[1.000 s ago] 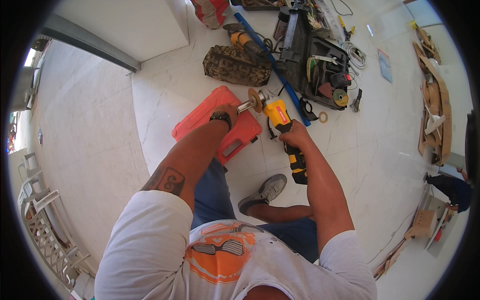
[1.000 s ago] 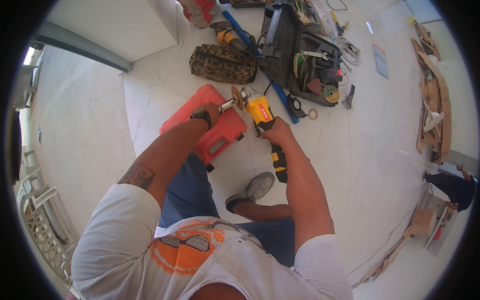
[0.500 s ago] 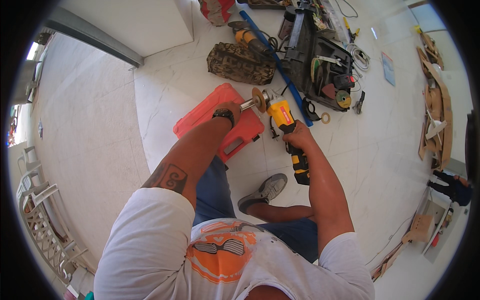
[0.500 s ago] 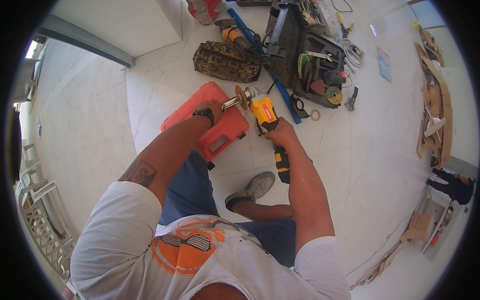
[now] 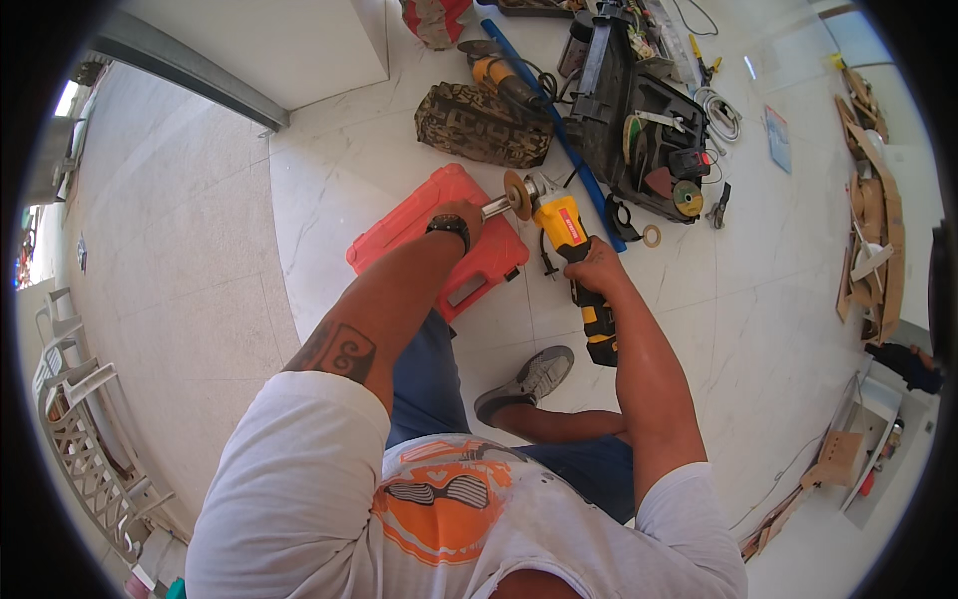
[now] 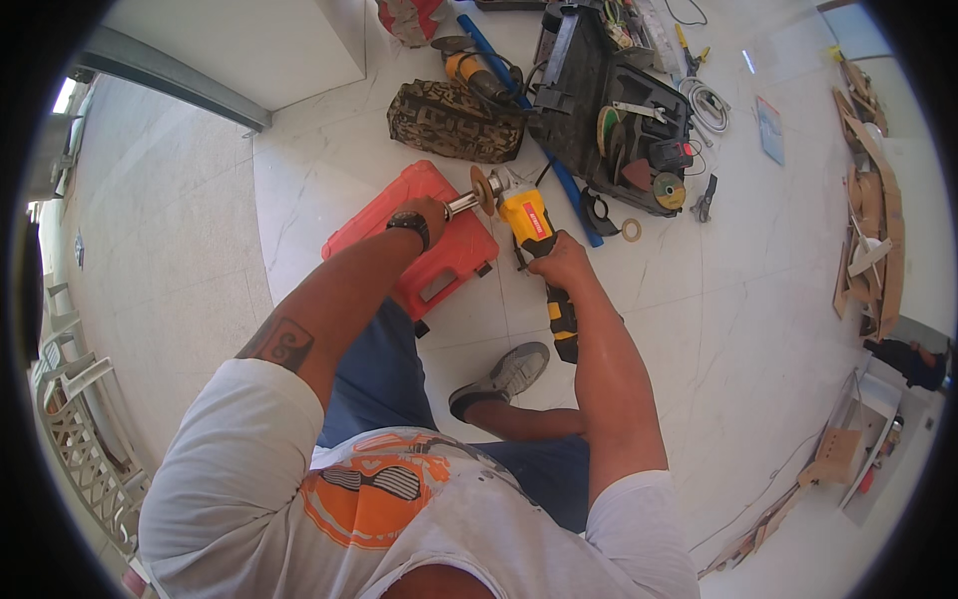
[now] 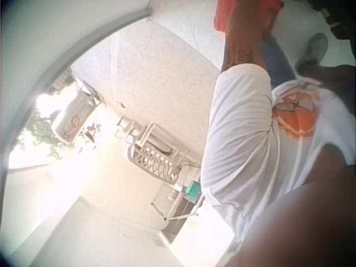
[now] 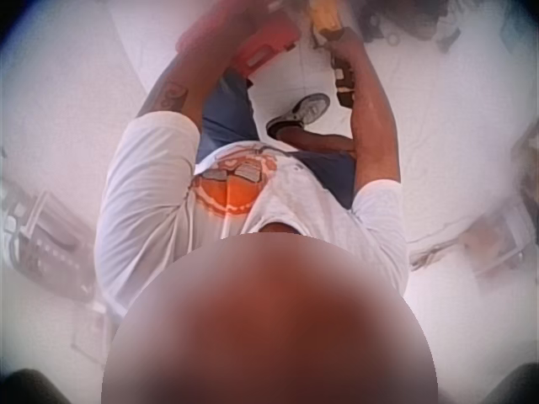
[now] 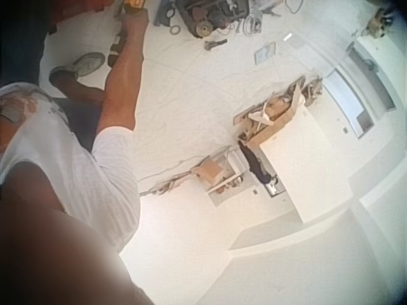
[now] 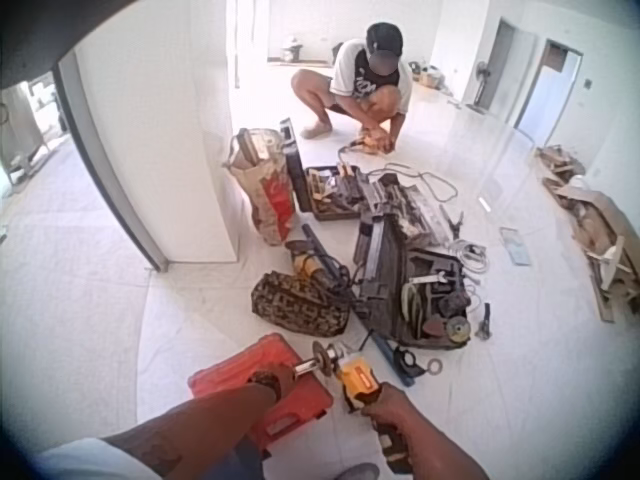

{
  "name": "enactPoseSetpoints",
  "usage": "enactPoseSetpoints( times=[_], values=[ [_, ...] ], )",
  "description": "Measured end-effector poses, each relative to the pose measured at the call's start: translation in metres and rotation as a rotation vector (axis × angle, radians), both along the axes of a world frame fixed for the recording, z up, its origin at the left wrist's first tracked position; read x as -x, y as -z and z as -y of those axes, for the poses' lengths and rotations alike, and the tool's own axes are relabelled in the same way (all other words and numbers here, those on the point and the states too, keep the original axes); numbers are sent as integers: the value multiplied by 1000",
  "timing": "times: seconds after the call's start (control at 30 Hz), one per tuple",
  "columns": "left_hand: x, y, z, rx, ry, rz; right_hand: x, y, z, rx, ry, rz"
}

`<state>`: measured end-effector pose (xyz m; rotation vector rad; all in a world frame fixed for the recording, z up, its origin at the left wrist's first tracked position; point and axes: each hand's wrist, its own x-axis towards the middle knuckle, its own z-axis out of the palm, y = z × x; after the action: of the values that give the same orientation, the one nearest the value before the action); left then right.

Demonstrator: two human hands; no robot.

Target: The person uses a cordless angle grinder to smooth the end of a metal pipe. They retrieve the pipe from a red toolbox, position it on the toolbox lid, and grind the pipe end repeatedly while holding the tool with both hands.

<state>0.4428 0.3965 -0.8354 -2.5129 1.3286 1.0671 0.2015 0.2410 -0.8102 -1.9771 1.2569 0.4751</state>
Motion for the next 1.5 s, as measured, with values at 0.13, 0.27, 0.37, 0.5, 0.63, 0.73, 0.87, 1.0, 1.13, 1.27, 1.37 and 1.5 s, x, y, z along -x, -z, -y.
enactPoseSetpoints(
  times=[0.13,0.27,0.37,0.5,0.63,0.73,0.87,1.0,1.13,1.27,1.37,1.5],
  values=[
    [0,4,0,7,31,20,1,0,0,-5,9,2],
    [-1,6,1,-2,26,6,3,0,-1,3,10,6],
    [-1,4,1,0,28,16,5,1,-1,-5,15,11],
    [-1,1,1,-9,36,16,9,-5,-3,-18,32,36],
    [0,4,-1,8,-44,-24,22,-20,-14,-62,127,155],
    [2,9,-6,13,-66,5,32,-31,-30,-48,195,243],
    [15,19,-29,-12,-127,180,37,-50,-48,-69,357,423],
    [20,23,-43,-135,-159,219,31,-86,-59,-209,564,659],
    [23,-1,-44,-111,-56,237,18,-128,-63,-48,704,840],
    [45,-65,-42,265,41,-138,20,-157,-53,-19,697,946],
    [79,-124,-45,595,-278,-997,19,-162,-58,-50,752,1070],
    [121,-174,-36,596,-77,-1044,9,-159,-84,172,755,1053]
  ],
)
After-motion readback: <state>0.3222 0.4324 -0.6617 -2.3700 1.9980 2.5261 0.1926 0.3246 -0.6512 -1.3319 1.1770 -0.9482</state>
